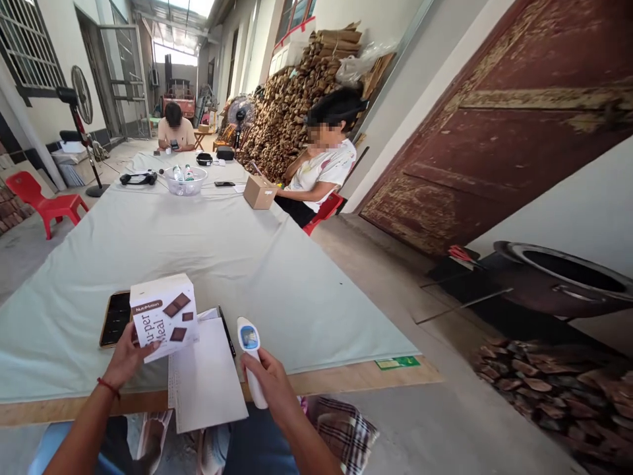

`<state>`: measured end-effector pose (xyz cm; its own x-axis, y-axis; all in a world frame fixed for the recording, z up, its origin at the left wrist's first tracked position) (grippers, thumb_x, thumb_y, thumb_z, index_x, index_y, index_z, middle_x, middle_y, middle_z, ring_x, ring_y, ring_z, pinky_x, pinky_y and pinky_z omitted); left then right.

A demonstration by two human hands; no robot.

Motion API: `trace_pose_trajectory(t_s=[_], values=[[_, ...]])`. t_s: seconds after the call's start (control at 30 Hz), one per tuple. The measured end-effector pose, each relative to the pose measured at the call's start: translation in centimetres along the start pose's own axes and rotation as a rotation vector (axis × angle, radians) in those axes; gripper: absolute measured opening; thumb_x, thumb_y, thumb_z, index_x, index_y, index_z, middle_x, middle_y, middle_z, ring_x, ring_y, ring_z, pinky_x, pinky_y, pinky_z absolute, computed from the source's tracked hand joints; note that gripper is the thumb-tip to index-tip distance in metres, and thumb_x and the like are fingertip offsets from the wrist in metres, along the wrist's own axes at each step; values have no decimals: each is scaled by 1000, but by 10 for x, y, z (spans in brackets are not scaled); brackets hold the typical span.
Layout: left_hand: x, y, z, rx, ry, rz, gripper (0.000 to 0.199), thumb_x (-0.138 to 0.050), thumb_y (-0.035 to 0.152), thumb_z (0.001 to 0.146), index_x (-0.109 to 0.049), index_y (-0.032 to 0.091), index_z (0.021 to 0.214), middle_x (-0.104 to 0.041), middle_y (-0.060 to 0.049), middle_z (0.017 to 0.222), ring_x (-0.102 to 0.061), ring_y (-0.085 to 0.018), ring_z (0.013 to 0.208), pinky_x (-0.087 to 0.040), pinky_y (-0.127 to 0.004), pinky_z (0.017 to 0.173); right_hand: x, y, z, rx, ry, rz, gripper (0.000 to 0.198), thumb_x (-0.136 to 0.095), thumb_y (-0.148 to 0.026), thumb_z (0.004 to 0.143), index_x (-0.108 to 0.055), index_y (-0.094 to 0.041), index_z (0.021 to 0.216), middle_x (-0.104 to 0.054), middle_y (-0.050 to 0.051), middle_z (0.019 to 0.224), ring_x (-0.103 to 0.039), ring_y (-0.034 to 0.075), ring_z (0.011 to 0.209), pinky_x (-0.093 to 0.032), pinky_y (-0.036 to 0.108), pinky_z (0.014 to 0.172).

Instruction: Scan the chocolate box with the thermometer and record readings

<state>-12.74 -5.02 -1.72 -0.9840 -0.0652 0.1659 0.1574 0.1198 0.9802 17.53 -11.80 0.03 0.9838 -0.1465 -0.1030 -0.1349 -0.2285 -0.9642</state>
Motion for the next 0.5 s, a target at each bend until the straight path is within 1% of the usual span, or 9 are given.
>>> trace_pose_trajectory(t_s=[0.07,0.17,0.23,0.3,0.4,0.5], values=[[-2,10,17,-48,60,27,75,-87,47,52,-52,17,111,-69,-15,115,-67,-32,105,-57,-46,88,6,1,-6,-6,27,7,38,-70,-57,63,-57,-21,66,-52,-2,60,-42,15,58,-35,27,55],[-6,24,55,-123,170,70,75,-88,39,52,-50,16,112,-66,-16,118,-67,-29,104,-55,-45,90,10,1,-16,-16,31,29,39,-69,-58,65,-57,-21,68,-54,-1,62,-43,15,59,-36,27,57],[-9,30,81,-128,239,141,76,-88,30,53,-47,16,115,-63,-17,123,-65,-27,107,-53,-44,93,11,0,-21,-15,24,44,38,-69,-57,66,-57,-21,69,-53,-1,62,-44,15,59,-36,27,57],[-11,33,102,-117,295,233,78,-87,22,53,-45,15,118,-61,-18,124,-63,-27,111,-52,-44,96,12,-1,-26,-18,19,38,37,-69,-56,66,-59,-21,70,-53,-1,61,-44,16,59,-36,27,56],[-15,31,121,-129,283,317,77,-86,15,53,-44,16,118,-61,-17,124,-61,-27,114,-50,-43,97,13,-1,-30,-24,17,17,36,-69,-55,67,-61,-21,71,-53,-1,60,-45,16,58,-36,27,55],[-16,23,128,-122,241,347,64,-83,15,57,-48,18,111,-66,-12,111,-65,-27,106,-52,-42,93,12,1,-31,-23,7,26,36,-67,-55,68,-60,-20,73,-52,-2,60,-44,15,58,-35,26,55]])
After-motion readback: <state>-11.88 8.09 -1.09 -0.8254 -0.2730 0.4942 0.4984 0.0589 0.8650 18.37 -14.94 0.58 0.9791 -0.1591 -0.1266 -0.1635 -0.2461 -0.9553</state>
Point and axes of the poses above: each hand's wrist, its own z-axis towards the middle knuckle, its own x-axis out of the back of the hand, y = z × x, the point moved 2 cm from there along z, towards the middle knuckle
